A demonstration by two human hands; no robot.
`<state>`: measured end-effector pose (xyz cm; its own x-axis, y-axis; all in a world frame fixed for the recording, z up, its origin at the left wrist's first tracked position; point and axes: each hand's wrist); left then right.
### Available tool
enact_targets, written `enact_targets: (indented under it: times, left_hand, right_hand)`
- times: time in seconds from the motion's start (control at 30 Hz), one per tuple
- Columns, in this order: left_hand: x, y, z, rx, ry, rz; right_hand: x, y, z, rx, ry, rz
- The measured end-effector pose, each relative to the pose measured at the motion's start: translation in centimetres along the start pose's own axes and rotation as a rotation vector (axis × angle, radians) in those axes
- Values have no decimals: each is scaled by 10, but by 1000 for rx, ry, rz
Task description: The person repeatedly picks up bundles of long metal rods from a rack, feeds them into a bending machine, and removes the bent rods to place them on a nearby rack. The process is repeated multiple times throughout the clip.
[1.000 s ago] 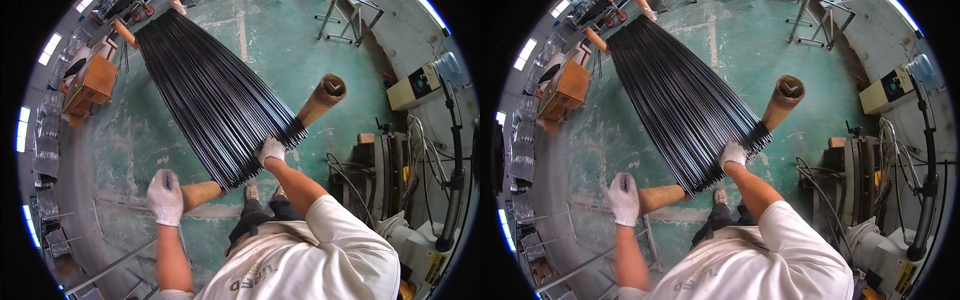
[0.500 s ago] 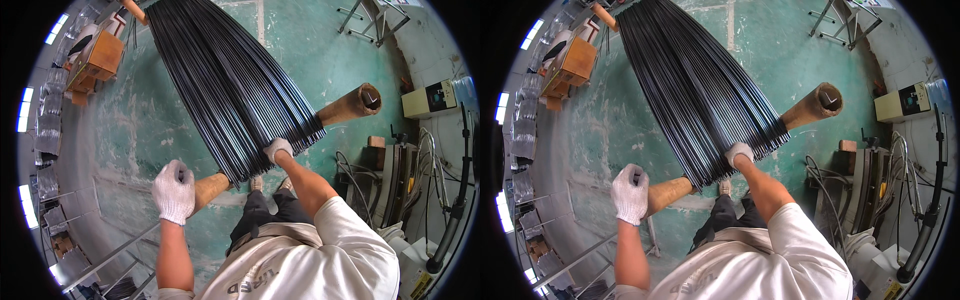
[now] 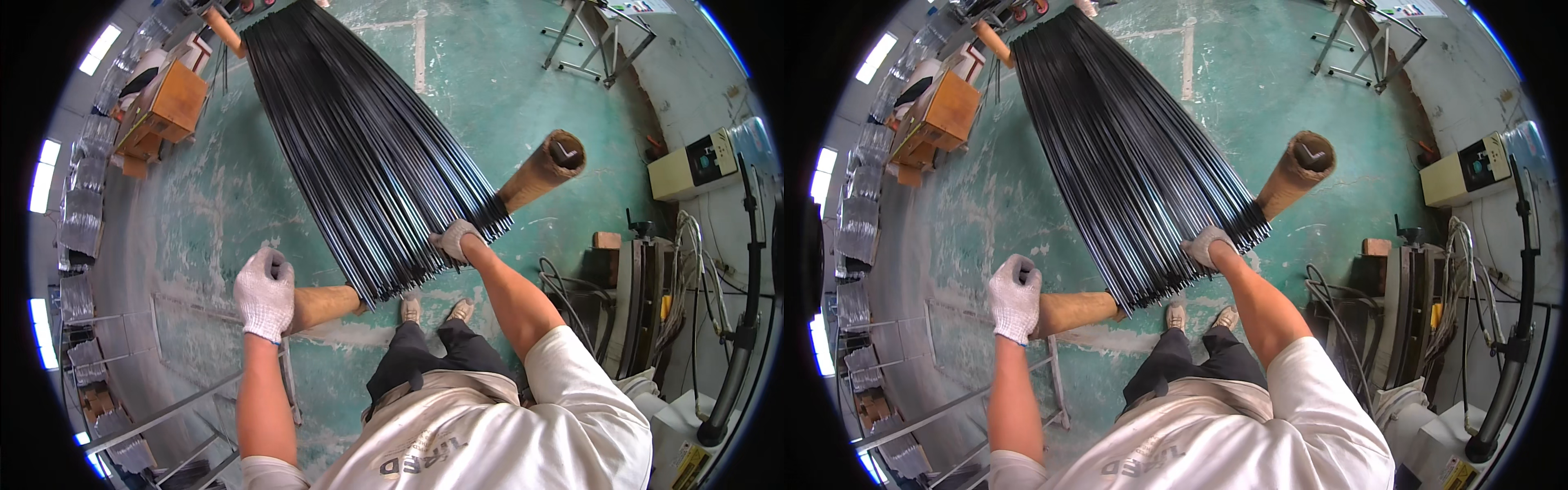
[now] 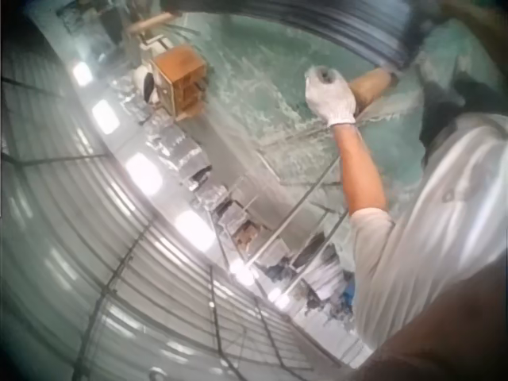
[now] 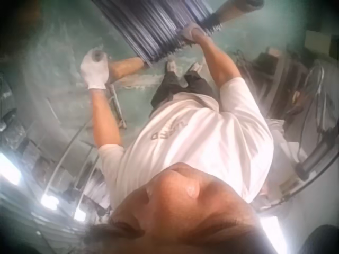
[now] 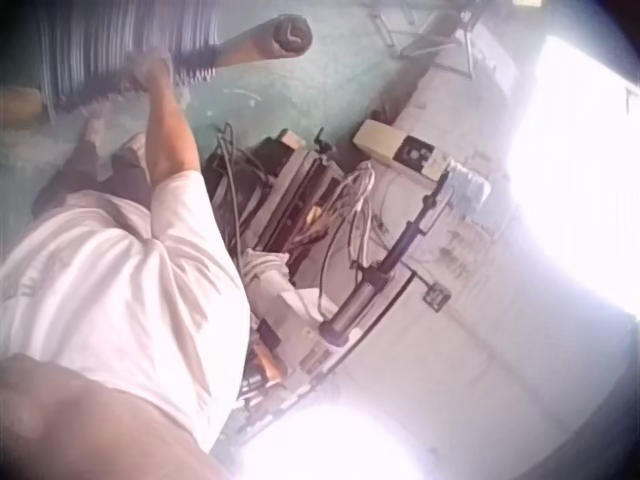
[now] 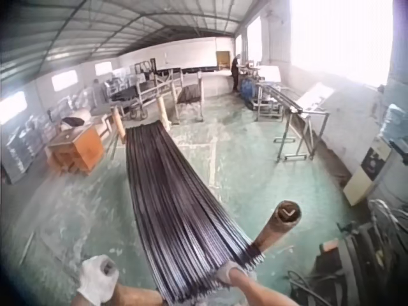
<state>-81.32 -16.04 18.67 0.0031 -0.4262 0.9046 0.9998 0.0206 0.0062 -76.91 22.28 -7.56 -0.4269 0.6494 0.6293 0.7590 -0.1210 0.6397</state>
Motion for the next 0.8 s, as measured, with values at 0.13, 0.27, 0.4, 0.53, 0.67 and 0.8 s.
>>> enact_targets:
  times: [0.13,0.27,0.4,0.53,0.67,0.8]
  left_hand:
    - [1,12,0,-205,-32,193]
    - [-8,36,34,-607,-66,358]
    - [-15,64,57,-637,136,107]
    - [-22,53,55,-363,380,-98]
    - [-18,69,56,-713,202,-42]
    - [-44,126,43,-560,608,-558]
  right_hand:
    - [-2,44,-4,44,-23,83]
    - [-11,83,18,16,-80,160]
    - [2,192,2,-94,-325,-1]
    - [-70,340,36,-160,-417,153]
    - [-156,506,38,-546,-333,191]
    - [-233,653,45,-817,-210,188]
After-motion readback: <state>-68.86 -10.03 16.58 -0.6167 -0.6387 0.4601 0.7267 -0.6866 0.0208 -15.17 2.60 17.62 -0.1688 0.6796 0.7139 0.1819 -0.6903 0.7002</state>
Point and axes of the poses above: each hand's wrist, its own y-axis away from the middle knuckle, its own x-axis out of the back of the hand, z = x × y, and after that the axes turned 12 degrees about x, right-handed
